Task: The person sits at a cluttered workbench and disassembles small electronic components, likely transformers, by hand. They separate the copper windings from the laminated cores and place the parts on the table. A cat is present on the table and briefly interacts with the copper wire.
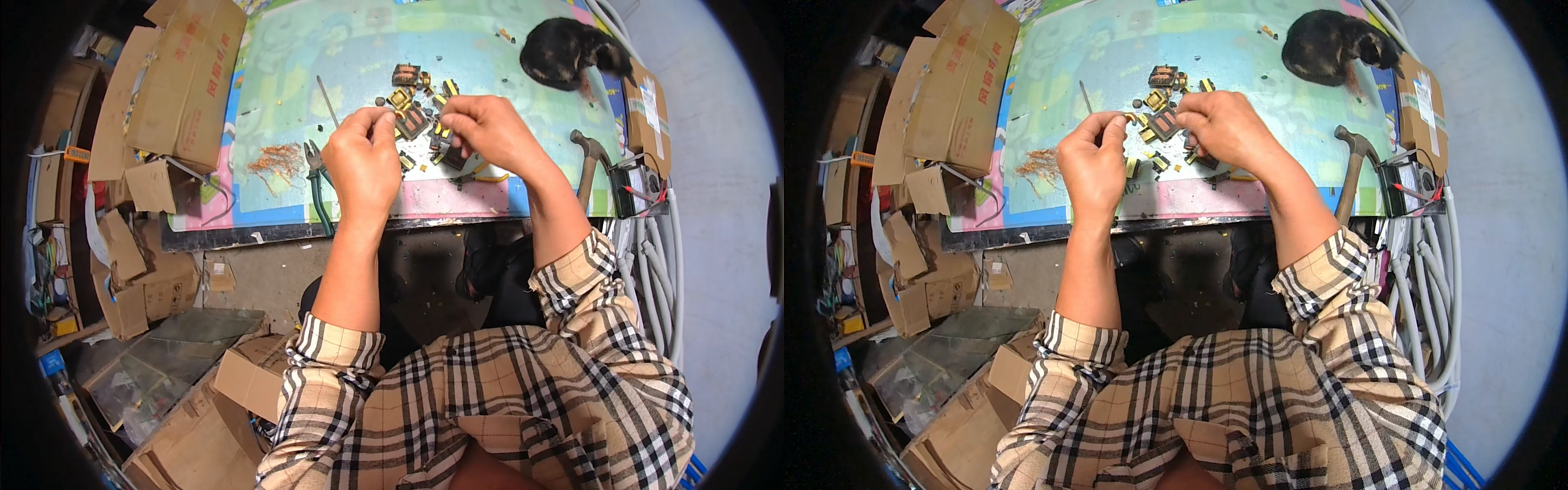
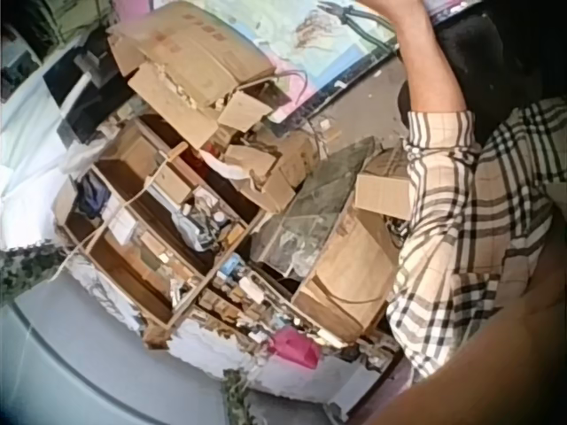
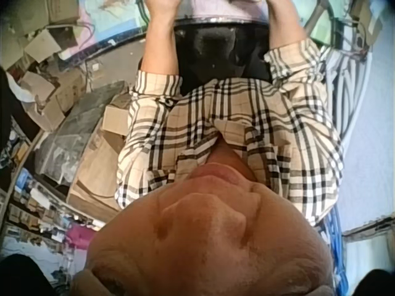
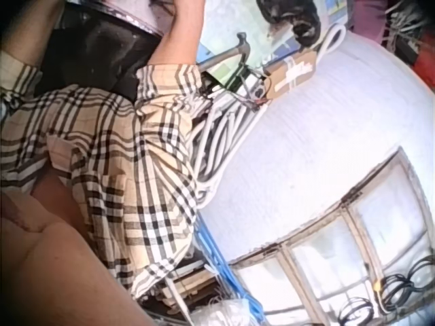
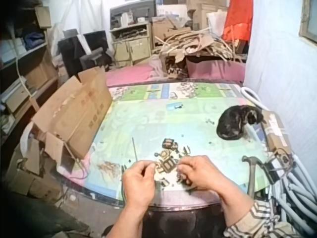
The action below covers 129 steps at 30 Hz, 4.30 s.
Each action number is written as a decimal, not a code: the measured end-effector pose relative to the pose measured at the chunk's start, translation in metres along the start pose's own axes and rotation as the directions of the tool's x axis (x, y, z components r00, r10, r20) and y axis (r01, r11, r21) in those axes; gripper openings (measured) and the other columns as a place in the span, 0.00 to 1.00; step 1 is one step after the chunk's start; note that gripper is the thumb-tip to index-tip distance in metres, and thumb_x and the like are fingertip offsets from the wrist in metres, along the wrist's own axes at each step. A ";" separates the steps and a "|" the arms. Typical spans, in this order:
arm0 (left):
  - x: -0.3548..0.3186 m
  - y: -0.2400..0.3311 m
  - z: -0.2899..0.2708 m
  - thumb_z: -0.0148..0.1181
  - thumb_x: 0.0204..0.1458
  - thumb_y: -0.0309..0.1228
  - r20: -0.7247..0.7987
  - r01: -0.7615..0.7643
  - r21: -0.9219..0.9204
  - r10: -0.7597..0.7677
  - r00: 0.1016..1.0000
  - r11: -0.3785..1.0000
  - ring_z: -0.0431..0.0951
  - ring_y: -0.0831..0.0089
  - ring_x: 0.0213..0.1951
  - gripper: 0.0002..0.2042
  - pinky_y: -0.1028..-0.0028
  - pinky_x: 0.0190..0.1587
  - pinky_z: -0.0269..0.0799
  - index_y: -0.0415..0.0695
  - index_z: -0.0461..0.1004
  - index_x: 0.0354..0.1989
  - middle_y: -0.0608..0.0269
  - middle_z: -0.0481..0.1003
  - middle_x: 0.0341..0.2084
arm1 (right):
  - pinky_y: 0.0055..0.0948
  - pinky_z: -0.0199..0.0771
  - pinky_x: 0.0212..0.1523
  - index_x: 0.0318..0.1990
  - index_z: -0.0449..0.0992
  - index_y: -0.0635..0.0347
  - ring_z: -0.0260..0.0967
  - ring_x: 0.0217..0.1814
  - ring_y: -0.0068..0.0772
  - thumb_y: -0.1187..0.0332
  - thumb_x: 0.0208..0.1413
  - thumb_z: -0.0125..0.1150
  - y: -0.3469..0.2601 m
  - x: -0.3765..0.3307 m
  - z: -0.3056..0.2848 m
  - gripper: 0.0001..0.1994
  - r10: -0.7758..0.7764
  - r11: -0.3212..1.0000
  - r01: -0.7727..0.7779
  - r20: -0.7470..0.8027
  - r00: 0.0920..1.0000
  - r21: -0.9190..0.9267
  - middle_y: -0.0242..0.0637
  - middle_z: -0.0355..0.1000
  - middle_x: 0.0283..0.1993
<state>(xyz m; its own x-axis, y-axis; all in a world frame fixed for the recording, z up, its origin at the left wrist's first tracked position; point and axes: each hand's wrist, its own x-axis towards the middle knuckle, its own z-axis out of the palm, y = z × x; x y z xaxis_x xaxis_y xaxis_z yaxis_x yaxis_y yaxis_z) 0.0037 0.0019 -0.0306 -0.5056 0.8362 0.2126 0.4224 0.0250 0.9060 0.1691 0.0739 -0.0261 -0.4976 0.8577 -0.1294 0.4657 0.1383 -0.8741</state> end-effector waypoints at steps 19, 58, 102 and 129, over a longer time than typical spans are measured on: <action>0.005 0.001 -0.008 0.58 0.52 0.27 0.289 0.127 -0.071 -0.102 0.952 0.989 0.67 0.79 0.20 0.06 0.74 0.25 0.65 0.35 0.76 0.29 0.63 0.73 0.16 | 0.19 0.66 0.25 0.34 0.78 0.66 0.70 0.25 0.18 0.66 0.56 0.59 -0.018 -0.001 0.019 0.10 -0.050 0.936 0.034 0.038 0.998 0.350 0.31 0.74 0.26; -0.003 0.001 -0.025 0.56 0.55 0.24 0.404 0.225 -0.301 -0.091 0.910 0.927 0.67 0.85 0.25 0.06 0.81 0.27 0.64 0.35 0.75 0.38 0.68 0.75 0.26 | 0.12 0.51 0.15 0.34 0.74 0.68 0.53 0.13 0.10 0.69 0.57 0.59 -0.005 0.005 0.017 0.08 -0.054 0.399 -0.322 0.372 0.927 0.859 0.28 0.69 0.24; 0.008 0.014 -0.020 0.58 0.55 0.29 0.322 0.366 -0.605 -0.203 0.925 0.707 0.56 0.86 0.13 0.08 0.83 0.15 0.51 0.36 0.75 0.29 0.73 0.62 0.13 | 0.14 0.57 0.20 0.29 0.75 0.65 0.58 0.19 0.13 0.71 0.54 0.62 -0.018 -0.001 -0.001 0.06 -0.044 0.828 0.066 -0.053 0.998 0.557 0.30 0.71 0.23; -0.004 0.018 -0.026 0.57 0.53 0.27 0.710 -0.042 -0.076 0.084 0.699 0.996 0.64 0.84 0.22 0.08 0.80 0.26 0.60 0.34 0.77 0.29 0.73 0.70 0.17 | 0.15 0.57 0.20 0.28 0.75 0.64 0.59 0.19 0.13 0.71 0.53 0.62 -0.005 0.009 0.007 0.06 -0.028 0.826 0.184 -0.287 0.958 0.533 0.27 0.69 0.21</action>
<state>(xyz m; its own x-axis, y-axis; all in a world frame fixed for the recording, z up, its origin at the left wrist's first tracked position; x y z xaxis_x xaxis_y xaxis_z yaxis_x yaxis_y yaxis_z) -0.0066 -0.0154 -0.0057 0.2158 0.9758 -0.0348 0.3847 -0.0522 0.9216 0.1575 0.0778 -0.0260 -0.2800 0.9594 0.0352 -0.0969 0.0082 -0.9953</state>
